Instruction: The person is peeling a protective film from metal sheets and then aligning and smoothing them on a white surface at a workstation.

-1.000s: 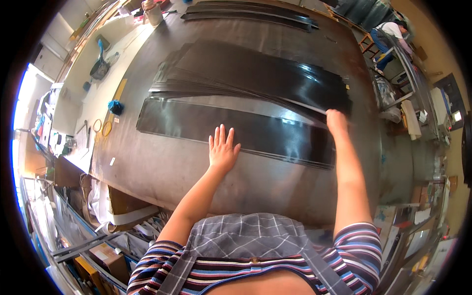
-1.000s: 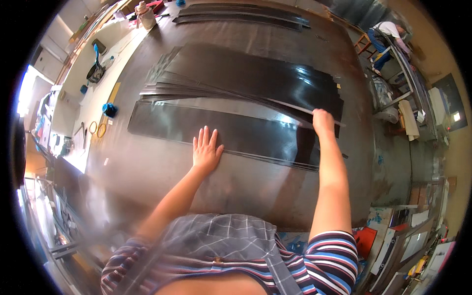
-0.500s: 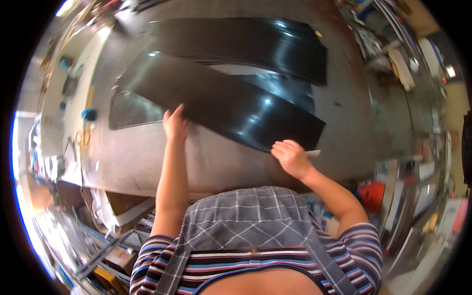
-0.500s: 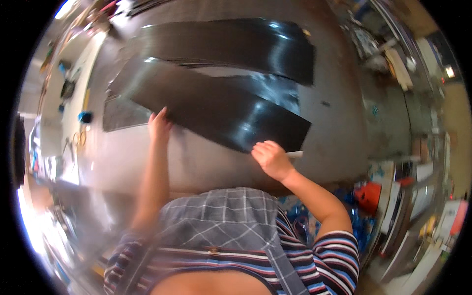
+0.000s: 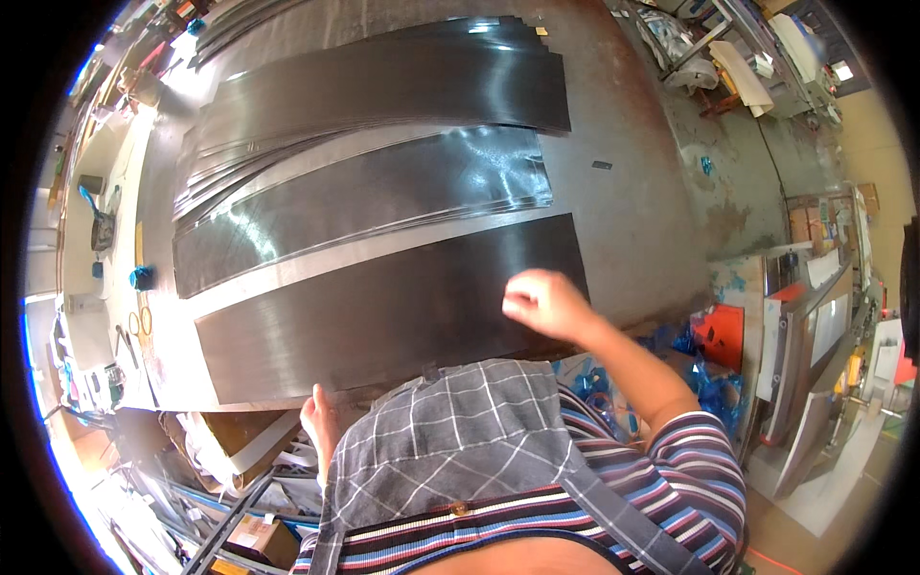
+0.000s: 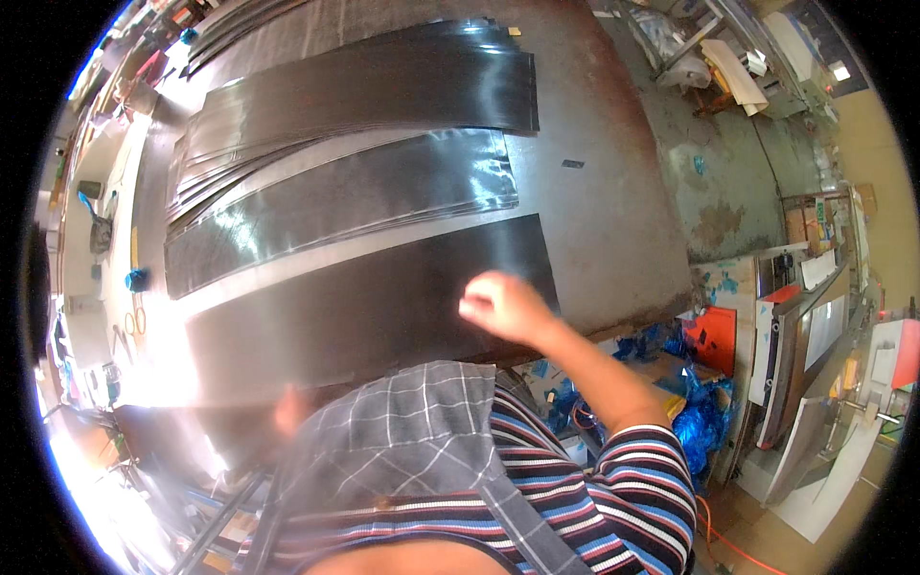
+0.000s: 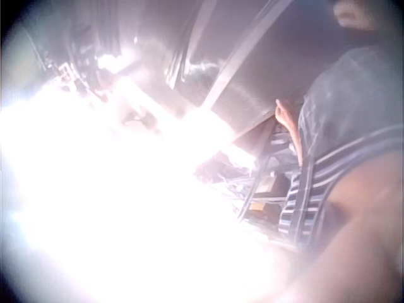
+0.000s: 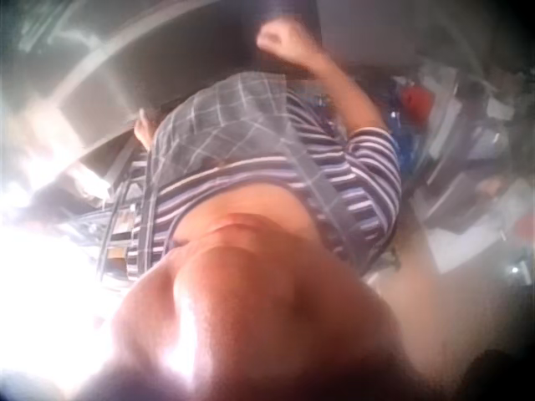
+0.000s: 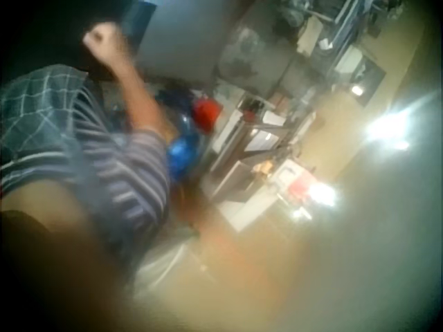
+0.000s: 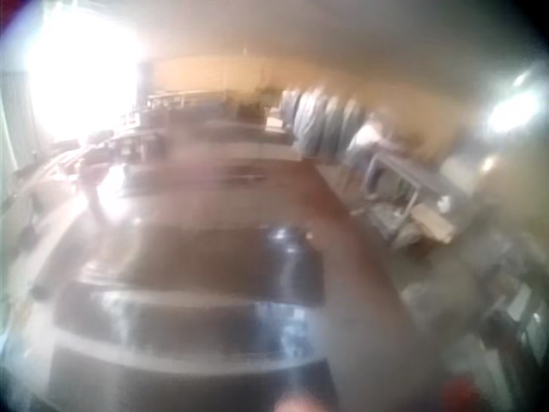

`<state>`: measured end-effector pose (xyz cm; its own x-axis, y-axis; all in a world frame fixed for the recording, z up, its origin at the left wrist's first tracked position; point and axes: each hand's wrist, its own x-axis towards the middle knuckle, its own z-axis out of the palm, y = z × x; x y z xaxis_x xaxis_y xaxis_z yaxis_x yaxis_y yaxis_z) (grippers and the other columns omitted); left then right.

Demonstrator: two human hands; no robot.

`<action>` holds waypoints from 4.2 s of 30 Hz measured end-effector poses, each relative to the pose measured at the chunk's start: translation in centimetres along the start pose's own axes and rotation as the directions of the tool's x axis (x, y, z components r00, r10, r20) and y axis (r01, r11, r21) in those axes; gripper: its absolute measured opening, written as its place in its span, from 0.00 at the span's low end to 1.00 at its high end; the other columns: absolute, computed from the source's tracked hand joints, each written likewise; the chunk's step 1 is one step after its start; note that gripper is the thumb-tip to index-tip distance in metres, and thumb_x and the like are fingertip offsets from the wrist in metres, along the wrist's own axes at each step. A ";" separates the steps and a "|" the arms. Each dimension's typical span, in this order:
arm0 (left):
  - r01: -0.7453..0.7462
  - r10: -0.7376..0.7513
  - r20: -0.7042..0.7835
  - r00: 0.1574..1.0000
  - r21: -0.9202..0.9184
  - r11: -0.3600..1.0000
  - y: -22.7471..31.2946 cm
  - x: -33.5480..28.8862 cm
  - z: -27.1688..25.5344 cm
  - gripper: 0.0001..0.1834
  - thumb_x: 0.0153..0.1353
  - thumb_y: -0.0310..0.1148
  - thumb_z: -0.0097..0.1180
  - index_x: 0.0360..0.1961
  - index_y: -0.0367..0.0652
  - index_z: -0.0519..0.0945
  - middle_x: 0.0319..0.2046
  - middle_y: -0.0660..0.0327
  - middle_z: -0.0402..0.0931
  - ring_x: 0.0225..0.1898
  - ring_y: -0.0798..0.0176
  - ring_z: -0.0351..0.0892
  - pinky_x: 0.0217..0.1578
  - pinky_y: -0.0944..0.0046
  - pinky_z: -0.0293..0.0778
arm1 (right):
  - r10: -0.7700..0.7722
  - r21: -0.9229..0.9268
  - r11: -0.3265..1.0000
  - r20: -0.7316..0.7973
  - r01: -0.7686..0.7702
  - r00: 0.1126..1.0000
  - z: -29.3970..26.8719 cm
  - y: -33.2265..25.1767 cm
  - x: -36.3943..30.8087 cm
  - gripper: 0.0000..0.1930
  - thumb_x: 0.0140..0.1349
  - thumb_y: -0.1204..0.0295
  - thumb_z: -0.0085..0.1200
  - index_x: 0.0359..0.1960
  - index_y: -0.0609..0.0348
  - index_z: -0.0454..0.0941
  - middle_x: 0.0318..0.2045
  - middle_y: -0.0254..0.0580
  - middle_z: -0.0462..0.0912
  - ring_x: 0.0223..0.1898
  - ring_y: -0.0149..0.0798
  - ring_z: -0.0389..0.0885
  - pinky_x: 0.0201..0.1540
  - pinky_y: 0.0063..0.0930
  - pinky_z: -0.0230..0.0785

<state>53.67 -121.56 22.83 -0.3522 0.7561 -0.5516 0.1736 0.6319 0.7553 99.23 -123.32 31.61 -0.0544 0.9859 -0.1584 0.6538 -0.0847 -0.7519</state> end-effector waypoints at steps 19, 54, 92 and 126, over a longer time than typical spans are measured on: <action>-0.785 0.800 0.357 0.481 0.582 0.212 15.7 9.9 17.3 0.28 0.60 0.42 0.55 0.60 0.45 0.69 0.66 0.53 0.58 0.69 0.50 0.53 0.67 0.49 0.51 | 0.721 0.709 0.601 -0.282 -0.369 0.632 -10.0 9.6 20.9 0.15 0.62 0.61 0.51 0.44 0.58 0.76 0.39 0.40 0.81 0.39 0.34 0.76 0.38 0.35 0.71; -0.806 0.804 0.381 0.456 0.560 0.192 14.4 7.3 15.8 0.31 0.58 0.39 0.57 0.63 0.47 0.66 0.67 0.53 0.56 0.70 0.50 0.50 0.67 0.47 0.47 | 0.620 0.533 0.727 -0.238 -0.433 0.748 -12.4 9.6 19.4 0.13 0.54 0.63 0.60 0.33 0.60 0.78 0.26 0.36 0.79 0.28 0.35 0.76 0.33 0.30 0.71; 0.109 0.222 0.214 0.951 -0.908 0.405 8.9 18.2 0.3 0.20 0.62 0.35 0.54 0.51 0.33 0.71 0.51 0.50 0.75 0.53 0.53 0.74 0.55 0.52 0.70 | 0.278 0.240 0.956 -0.566 -0.167 0.776 -2.5 4.9 -8.6 0.11 0.56 0.74 0.53 0.18 0.67 0.71 0.15 0.36 0.70 0.21 0.26 0.66 0.26 0.23 0.60; -0.346 0.658 -0.299 0.691 0.662 0.665 -0.1 3.5 -1.7 0.29 0.56 0.40 0.60 0.59 0.44 0.71 0.63 0.51 0.62 0.66 0.48 0.57 0.65 0.50 0.53 | 0.117 -0.063 0.993 0.566 -0.099 0.816 5.5 -3.3 13.9 0.09 0.51 0.72 0.58 0.32 0.65 0.77 0.27 0.37 0.79 0.30 0.29 0.74 0.37 0.26 0.68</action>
<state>50.88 -119.23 21.41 -0.4045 0.8874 0.2212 0.8462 0.2714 0.4586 92.15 -110.08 28.42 -0.3949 0.7126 -0.5799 0.7024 -0.1727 -0.6905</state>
